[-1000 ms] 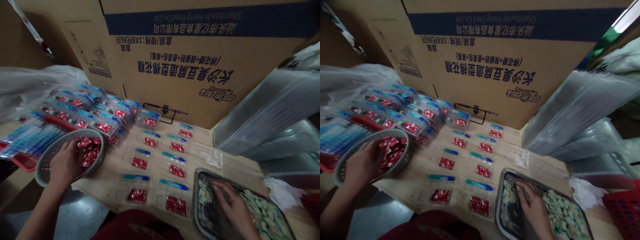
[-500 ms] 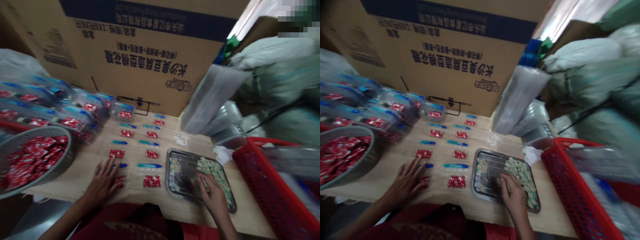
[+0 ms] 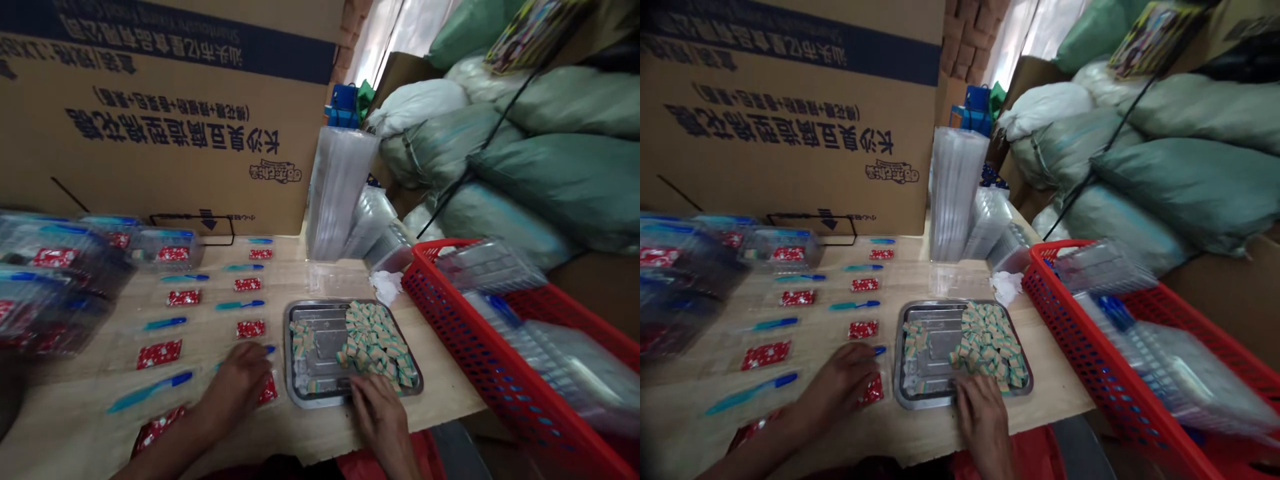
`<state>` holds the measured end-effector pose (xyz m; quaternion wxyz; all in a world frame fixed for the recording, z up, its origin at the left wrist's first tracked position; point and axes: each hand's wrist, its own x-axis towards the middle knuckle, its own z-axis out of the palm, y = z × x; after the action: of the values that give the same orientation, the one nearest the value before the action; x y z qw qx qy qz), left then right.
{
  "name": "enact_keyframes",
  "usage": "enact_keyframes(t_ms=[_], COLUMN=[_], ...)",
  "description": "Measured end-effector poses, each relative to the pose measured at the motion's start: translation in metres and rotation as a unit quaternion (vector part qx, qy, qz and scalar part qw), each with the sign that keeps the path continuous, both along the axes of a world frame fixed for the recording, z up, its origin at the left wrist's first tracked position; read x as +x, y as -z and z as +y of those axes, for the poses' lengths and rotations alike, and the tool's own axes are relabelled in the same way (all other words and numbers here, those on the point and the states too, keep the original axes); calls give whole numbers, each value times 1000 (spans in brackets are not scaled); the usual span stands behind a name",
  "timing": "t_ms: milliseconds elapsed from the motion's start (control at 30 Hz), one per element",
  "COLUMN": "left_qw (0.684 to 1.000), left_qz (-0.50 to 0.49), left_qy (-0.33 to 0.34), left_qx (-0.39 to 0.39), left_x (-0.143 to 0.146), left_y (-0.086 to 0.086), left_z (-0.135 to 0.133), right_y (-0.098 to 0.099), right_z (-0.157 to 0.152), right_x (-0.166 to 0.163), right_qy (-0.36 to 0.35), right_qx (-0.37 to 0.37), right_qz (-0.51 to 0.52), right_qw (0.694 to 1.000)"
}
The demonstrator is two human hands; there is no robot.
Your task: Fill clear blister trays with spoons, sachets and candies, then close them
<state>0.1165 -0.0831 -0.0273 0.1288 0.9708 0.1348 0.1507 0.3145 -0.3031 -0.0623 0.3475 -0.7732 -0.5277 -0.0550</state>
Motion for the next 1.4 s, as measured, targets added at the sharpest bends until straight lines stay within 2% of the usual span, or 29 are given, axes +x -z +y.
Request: enact_keyframes(t_ms=[33,100,200,300,367,433,500,567,667,800,900,967,1033,1067,1100,1133,1233,1300,1333,1400], left_qw=[999,997,991,990,985,974,967,968,973,981,983,983,984,978,963,935,796,723,701,677], left_qz=[23,78,132,110,76,40,8,-1,49,113,150,156,117,88,62,42,19,9,4,-7], left_qy=[17,6,-6,28,46,51,34,1,-24,24,61,63,61,54,39,16,-65,-93,-102,-118], left_qx=[-15,-27,-37,-84,-149,-217,-253,-252,-223,-155,-85,-72,-121,-180,-260,-352,-601,-685,-706,-727], left_x=[26,68,101,107,105,101,97,93,91,109,129,137,139,139,138,136,130,125,122,117], left_y=[-1,0,12,25,28,27,23,17,4,-12,-13,-8,-2,1,3,5,4,-1,-4,-9], left_z=[-4,-13,-24,-29,-29,-24,-17,-11,-7,-21,-36,-42,-45,-45,-45,-45,-47,-49,-49,-49], right_y=[-1,-3,-3,-1,1,2,2,0,-5,-12,-15,-17,-21,-23,-25,-26,-27,-26,-25,-24], right_z=[3,8,6,-6,-13,-14,-6,7,27,40,38,33,27,24,22,22,27,33,37,42], right_x=[-9,-25,-29,-3,21,40,50,52,49,50,51,51,49,48,45,42,30,20,16,9], right_qy=[-14,-40,-29,66,114,123,112,89,50,25,24,27,36,40,43,41,35,42,46,41], right_qx=[-8,-25,-11,24,18,1,-12,-36,-111,-179,-164,-125,-73,-46,-20,2,48,62,69,74], right_qz=[5,19,53,77,82,97,113,114,73,44,86,138,209,256,311,376,575,650,663,654], right_qw=[1000,999,998,995,990,988,987,989,990,983,982,982,974,965,949,926,816,756,744,752])
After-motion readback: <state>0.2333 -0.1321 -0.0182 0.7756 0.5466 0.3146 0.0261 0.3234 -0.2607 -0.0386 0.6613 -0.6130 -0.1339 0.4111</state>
